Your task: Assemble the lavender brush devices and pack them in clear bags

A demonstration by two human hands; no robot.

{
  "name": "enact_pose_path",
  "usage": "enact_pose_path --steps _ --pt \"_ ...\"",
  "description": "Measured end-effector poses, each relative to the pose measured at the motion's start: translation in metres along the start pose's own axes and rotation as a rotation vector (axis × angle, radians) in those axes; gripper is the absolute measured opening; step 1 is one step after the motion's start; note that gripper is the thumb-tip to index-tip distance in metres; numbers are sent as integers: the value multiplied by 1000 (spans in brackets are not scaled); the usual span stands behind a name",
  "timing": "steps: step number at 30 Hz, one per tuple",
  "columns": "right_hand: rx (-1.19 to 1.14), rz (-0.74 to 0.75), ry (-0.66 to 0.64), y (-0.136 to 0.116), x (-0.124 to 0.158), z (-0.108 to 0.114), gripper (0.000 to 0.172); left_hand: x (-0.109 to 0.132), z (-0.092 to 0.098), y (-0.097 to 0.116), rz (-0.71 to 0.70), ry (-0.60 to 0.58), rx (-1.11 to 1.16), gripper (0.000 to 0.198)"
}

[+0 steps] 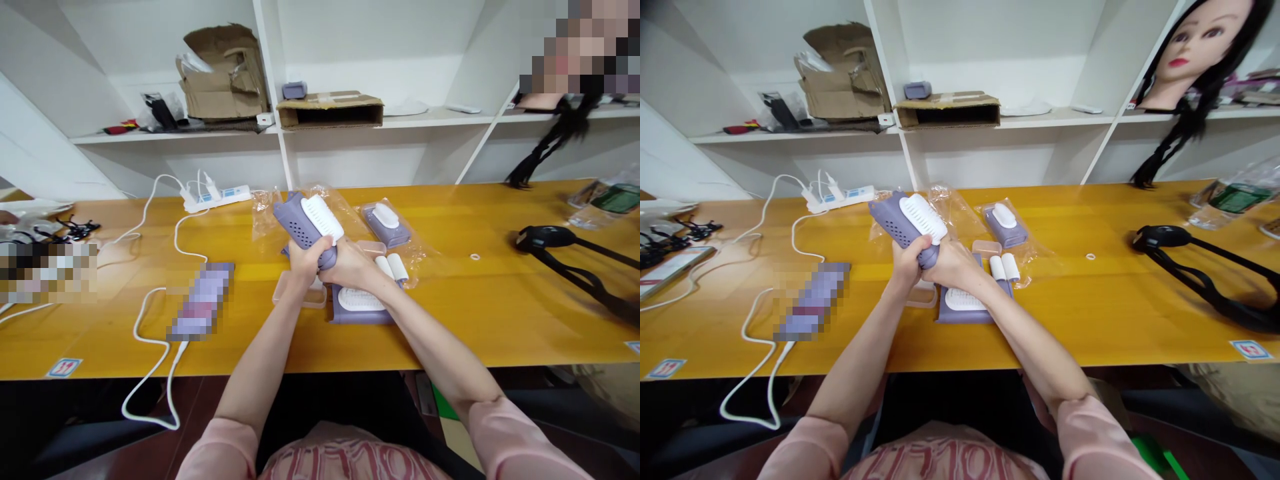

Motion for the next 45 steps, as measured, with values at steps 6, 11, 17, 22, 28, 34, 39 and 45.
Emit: enact_pose_path --steps 6,11,17,22,28,34,39,45 --pt "-42 -19 -43 -3 -5 1 49 -4 0 -3 33 26 117 22" --pt "-53 -57 20 -5 -7 -1 62 -3 -5 -3 138 111 301 24" --pt "-36 -69 14 0 -7 -6 60 1 -7 -7 110 183 280 23" --pt "-14 -64 23 -1 -7 -5 56 6 -10 -6 8 247 217 21" --pt "13 -60 47 -5 -5 -4 50 7 -11 -2 -28 223 157 20" --pt "8 -52 44 -7 -5 -5 50 5 -8 -2 -80 196 80 18" --pt "-1 -46 55 -6 -8 -6 51 0 -6 -4 -24 181 195 20" --pt "-24 -75 20 -6 -11 -5 57 -4 -4 -5 75 180 303 22"
Point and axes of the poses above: each hand's wrist, its own x-axis away from the middle knuckle, its own z-axis out of the back of the hand, y = z × x, the point moved 1 cm from there along -x, towards the middle knuckle, and after that the axes turned 8 degrees about -y, right-handed, at the moved point
